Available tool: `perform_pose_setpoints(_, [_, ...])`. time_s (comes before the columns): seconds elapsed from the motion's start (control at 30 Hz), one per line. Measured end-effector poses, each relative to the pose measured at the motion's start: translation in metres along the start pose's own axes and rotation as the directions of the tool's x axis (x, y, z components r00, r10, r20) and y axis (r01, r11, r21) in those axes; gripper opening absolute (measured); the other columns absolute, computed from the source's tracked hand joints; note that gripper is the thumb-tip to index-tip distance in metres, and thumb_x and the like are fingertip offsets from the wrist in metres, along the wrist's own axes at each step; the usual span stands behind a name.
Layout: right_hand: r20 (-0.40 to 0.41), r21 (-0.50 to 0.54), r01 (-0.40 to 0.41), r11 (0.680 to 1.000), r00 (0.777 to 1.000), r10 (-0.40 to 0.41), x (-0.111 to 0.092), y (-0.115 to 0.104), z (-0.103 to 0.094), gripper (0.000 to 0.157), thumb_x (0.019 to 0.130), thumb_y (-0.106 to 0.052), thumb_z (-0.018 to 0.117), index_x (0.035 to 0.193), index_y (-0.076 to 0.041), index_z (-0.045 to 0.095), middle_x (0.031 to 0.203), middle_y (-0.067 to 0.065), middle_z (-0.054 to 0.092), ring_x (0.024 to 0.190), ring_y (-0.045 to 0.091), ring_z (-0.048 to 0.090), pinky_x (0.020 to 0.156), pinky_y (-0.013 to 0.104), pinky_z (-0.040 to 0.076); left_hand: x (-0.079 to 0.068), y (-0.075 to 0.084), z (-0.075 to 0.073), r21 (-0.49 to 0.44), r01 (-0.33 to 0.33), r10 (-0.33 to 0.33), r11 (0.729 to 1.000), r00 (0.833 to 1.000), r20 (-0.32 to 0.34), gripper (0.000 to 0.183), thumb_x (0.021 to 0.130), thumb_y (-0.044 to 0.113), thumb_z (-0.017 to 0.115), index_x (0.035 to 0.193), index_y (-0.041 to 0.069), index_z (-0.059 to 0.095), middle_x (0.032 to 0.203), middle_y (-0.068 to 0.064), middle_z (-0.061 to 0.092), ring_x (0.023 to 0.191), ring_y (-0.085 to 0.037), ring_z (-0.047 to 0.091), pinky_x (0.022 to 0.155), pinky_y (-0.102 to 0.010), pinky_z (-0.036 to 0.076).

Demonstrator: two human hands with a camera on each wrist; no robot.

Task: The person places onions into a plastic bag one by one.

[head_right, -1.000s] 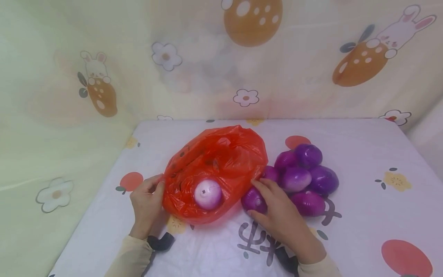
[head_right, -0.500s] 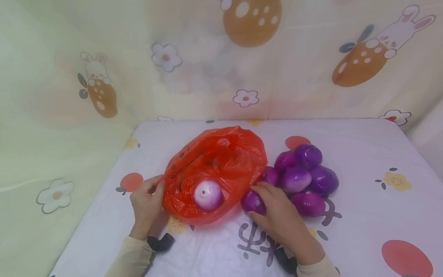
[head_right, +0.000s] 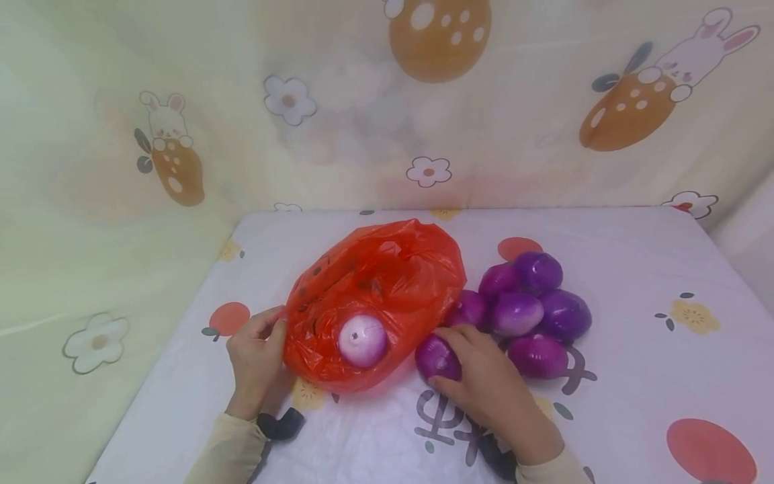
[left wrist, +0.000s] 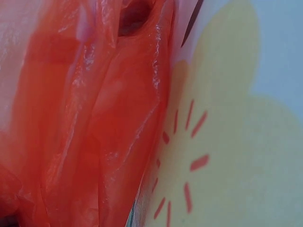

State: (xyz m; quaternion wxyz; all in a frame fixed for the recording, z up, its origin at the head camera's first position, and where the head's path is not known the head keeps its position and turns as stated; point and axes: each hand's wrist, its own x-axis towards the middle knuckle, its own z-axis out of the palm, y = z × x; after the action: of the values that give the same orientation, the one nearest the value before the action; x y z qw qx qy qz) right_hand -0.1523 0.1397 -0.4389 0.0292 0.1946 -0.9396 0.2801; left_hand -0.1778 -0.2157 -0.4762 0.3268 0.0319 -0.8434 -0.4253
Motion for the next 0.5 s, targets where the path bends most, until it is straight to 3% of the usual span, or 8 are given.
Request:
perform_pose_setpoints(0.3, [0.041, 0.010, -0.029, 1.000, 0.999, 0.029, 0.0022, -0.0001, 0.0084, 0.077, 0.077, -0.025, 0.092, 0.145, -0.009, 0.059, 0.133, 0.014, 0.063, 0.121, 0.038, 0.062, 0.099, 0.063, 0.054, 0.0001, 0.0007, -0.0004, 0.003, 0.006, -0.006, 1.000, 1.000, 0.004, 0.016, 0.094, 0.006, 0.073, 0.107, 0.001, 0.081, 0.106, -0.011, 0.079, 0.098, -0.027, 0.077, 0.086, -0.042, 0.063])
perform_pose_setpoints(0.37, [0.045, 0.010, -0.033, 0.999, 0.998, 0.033, 0.0022, -0.0005, 0.0096, 0.078, 0.077, -0.025, 0.093, 0.145, -0.008, 0.058, 0.133, 0.015, 0.062, 0.119, 0.038, 0.062, 0.098, 0.063, 0.054, -0.0001, 0.0009, -0.0006, 0.009, 0.006, -0.006, 1.000, 1.000, 0.003, 0.016, 0.094, 0.006, 0.073, 0.107, 0.001, 0.082, 0.106, -0.011, 0.079, 0.097, -0.026, 0.077, 0.086, -0.038, 0.062])
perform_pose_setpoints(0.5, [0.044, 0.007, -0.039, 0.999, 0.998, 0.039, 0.0018, -0.0007, 0.0104, 0.080, 0.075, -0.025, 0.094, 0.145, -0.007, 0.058, 0.132, 0.015, 0.062, 0.118, 0.038, 0.063, 0.097, 0.062, 0.055, -0.0001, 0.0008, -0.0004, 0.013, 0.003, -0.003, 1.000, 1.000, 0.000, 0.016, 0.094, 0.005, 0.073, 0.106, 0.001, 0.082, 0.105, -0.010, 0.079, 0.096, -0.026, 0.077, 0.085, -0.019, 0.058])
